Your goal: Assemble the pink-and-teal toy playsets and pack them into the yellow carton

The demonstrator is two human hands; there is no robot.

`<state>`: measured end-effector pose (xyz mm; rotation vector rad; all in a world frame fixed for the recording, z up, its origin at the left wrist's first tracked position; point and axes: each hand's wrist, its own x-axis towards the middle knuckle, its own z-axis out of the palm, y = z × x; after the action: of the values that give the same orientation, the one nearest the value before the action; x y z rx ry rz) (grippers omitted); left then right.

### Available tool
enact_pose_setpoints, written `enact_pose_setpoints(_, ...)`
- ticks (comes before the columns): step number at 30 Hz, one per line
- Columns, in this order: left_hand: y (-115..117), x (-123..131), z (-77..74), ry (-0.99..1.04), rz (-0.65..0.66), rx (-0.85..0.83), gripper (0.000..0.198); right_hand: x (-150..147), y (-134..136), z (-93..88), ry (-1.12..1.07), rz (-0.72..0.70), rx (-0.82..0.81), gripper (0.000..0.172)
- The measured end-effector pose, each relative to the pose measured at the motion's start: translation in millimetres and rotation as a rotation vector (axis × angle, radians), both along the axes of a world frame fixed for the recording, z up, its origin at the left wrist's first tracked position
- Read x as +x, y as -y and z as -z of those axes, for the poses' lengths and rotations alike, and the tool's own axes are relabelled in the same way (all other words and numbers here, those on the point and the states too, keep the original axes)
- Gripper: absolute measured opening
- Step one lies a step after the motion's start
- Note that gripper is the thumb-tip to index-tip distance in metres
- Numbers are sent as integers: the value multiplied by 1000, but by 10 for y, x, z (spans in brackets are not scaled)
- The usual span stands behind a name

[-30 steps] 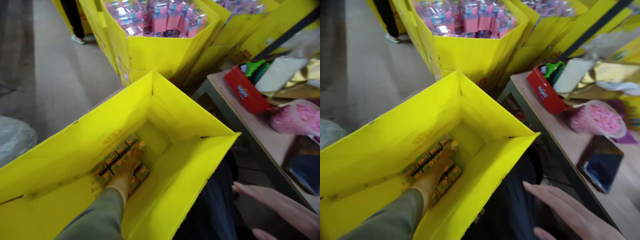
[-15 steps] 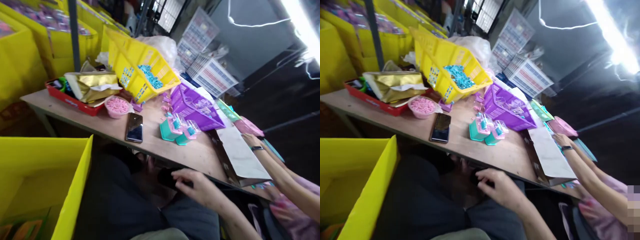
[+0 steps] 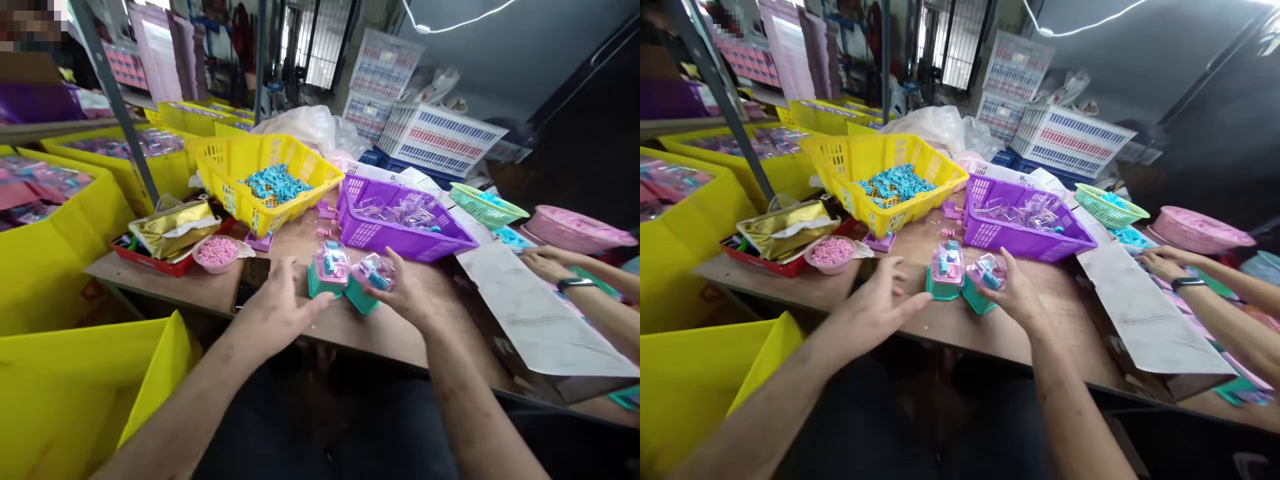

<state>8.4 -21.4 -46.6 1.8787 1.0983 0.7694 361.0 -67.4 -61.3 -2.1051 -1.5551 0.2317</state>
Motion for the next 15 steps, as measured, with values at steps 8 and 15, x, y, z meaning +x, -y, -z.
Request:
enact_pose_setpoints(8,-581,1308,355,-116,-17,-62,92,728,952,1,-232,81,-34,132)
enact_pose_setpoints(15,-629,1500,441,152,353,-150,85,120,652,436,-299,33,278,124)
